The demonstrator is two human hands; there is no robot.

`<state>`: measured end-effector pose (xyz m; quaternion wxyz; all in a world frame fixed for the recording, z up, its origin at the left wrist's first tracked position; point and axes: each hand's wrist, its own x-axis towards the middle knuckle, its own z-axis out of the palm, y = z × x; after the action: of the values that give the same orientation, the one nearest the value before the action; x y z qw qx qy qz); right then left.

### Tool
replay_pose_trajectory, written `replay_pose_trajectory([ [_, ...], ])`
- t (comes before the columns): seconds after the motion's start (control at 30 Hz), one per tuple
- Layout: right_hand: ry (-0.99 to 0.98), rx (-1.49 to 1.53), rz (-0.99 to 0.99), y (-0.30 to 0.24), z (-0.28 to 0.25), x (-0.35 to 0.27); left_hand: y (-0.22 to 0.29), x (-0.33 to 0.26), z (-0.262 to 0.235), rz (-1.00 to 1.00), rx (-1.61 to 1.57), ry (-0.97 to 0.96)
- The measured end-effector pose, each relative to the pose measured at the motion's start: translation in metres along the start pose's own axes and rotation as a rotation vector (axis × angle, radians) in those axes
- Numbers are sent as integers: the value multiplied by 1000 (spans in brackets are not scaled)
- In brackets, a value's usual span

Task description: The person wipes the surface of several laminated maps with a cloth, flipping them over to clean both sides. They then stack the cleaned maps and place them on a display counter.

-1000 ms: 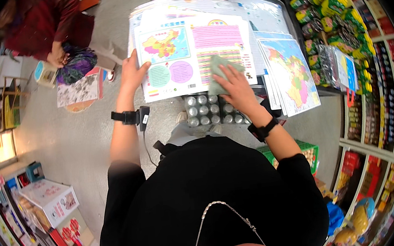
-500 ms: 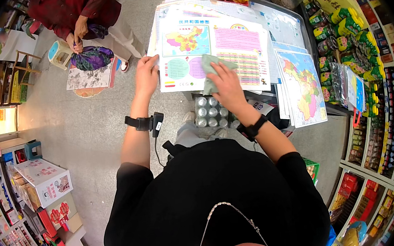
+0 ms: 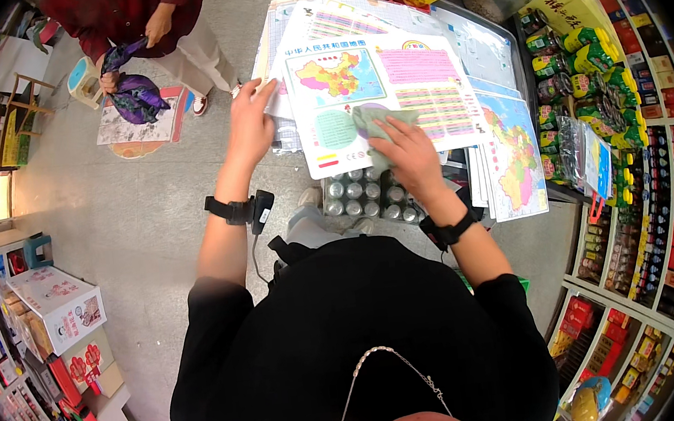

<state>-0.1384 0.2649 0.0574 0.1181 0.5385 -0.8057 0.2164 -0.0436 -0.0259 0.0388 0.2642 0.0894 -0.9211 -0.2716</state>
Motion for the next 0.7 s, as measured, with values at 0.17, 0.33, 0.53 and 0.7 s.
replay_pose_trajectory([
  [0.17,55,-24,-86,2,-62,8,45,13,-3,210,-128,-144],
  [0.33,90,-18,-87,-4,-110,13,76,14,7,321,-235,-246],
  [0.53,216,-86,-59,11,-125,13,81,20,17,416,-449,-207],
  [0.7,620,-83,-17,17,-130,13,96,19,23,275,-614,-120],
])
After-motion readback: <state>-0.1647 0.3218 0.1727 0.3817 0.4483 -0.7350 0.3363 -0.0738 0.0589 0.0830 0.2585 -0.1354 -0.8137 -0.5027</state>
